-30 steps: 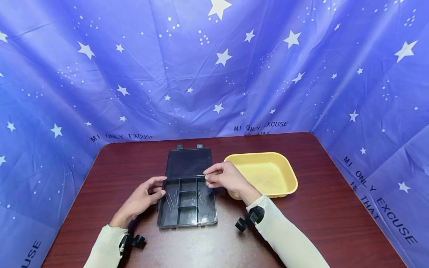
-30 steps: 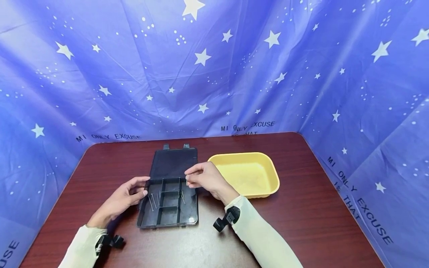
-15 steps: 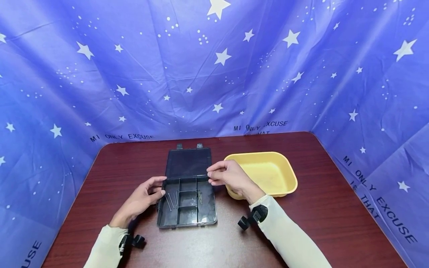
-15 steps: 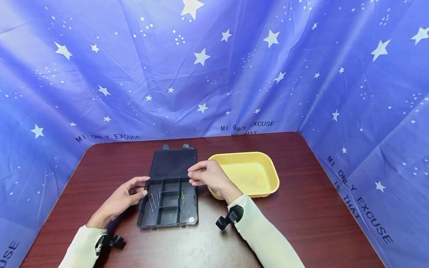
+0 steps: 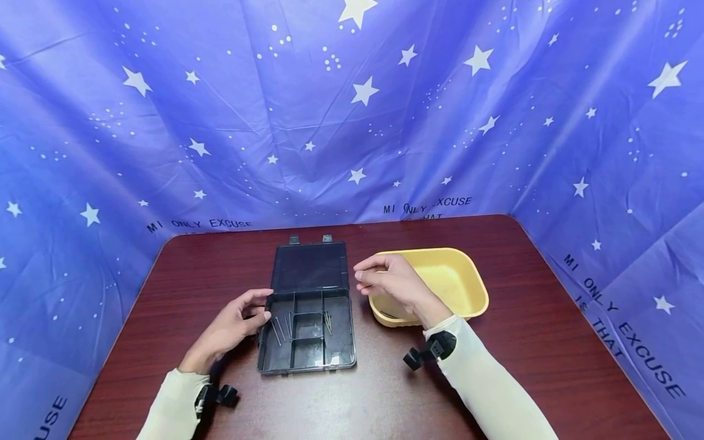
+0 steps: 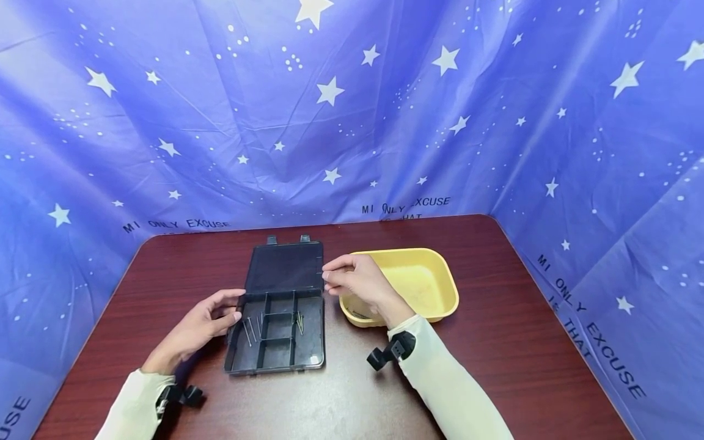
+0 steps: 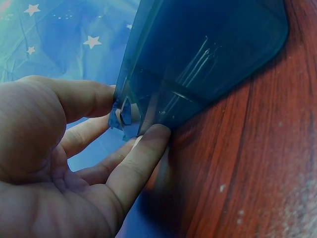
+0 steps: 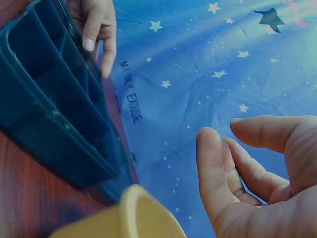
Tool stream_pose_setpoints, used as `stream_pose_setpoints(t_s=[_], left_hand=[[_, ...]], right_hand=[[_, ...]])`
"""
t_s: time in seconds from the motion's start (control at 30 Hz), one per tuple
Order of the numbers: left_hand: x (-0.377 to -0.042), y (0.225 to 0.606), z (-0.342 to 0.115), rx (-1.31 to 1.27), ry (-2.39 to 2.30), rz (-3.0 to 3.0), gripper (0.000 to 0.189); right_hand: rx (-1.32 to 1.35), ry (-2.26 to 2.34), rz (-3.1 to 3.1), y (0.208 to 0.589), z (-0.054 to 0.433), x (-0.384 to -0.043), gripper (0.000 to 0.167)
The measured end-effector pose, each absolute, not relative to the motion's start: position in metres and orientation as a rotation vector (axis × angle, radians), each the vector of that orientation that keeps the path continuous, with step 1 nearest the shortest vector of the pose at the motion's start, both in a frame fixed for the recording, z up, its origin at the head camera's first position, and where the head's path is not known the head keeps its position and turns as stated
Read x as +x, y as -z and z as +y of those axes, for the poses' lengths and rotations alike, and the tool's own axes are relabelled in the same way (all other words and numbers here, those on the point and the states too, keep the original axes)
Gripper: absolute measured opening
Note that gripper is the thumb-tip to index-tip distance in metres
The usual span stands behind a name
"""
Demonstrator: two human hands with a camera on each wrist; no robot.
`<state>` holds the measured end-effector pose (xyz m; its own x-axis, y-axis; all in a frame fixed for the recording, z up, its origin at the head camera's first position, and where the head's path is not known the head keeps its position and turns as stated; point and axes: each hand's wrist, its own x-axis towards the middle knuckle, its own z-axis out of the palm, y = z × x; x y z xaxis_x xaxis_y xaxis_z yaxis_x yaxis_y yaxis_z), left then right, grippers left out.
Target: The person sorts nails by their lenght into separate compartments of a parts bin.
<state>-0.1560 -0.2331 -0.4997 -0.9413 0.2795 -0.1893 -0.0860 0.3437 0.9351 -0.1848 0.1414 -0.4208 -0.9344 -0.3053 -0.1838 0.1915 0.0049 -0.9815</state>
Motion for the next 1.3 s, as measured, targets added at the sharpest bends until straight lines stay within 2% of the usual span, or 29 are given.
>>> stream_pose_setpoints(t_s=[0.17, 0.4, 0.77, 1.3], left_hand=[[-0.156, 0.500, -0.234, 0.168, -1.637, 2.284, 0.054], [-0.157, 0.501, -0.233, 0.168, -1.650, 2.280, 0.054], [-0.156, 0.499, -0.233, 0.172, -1.643, 2.276, 0.054], [-0.155, 0.497, -0.231, 0.162, -1.635, 2.282, 0.054]], right_hand=[[-0.132, 2.015, 1.962, 0.421, 0.155, -0.187, 0.029], [-0.135, 2.014, 1.964, 0.423, 0.169, -0.188, 0.039], [-0.081, 1.921, 1.992, 0.439, 0.190, -0.193, 0.040], [-0.096, 1.550, 1.968, 0.475, 0.205, -0.198, 0.031]])
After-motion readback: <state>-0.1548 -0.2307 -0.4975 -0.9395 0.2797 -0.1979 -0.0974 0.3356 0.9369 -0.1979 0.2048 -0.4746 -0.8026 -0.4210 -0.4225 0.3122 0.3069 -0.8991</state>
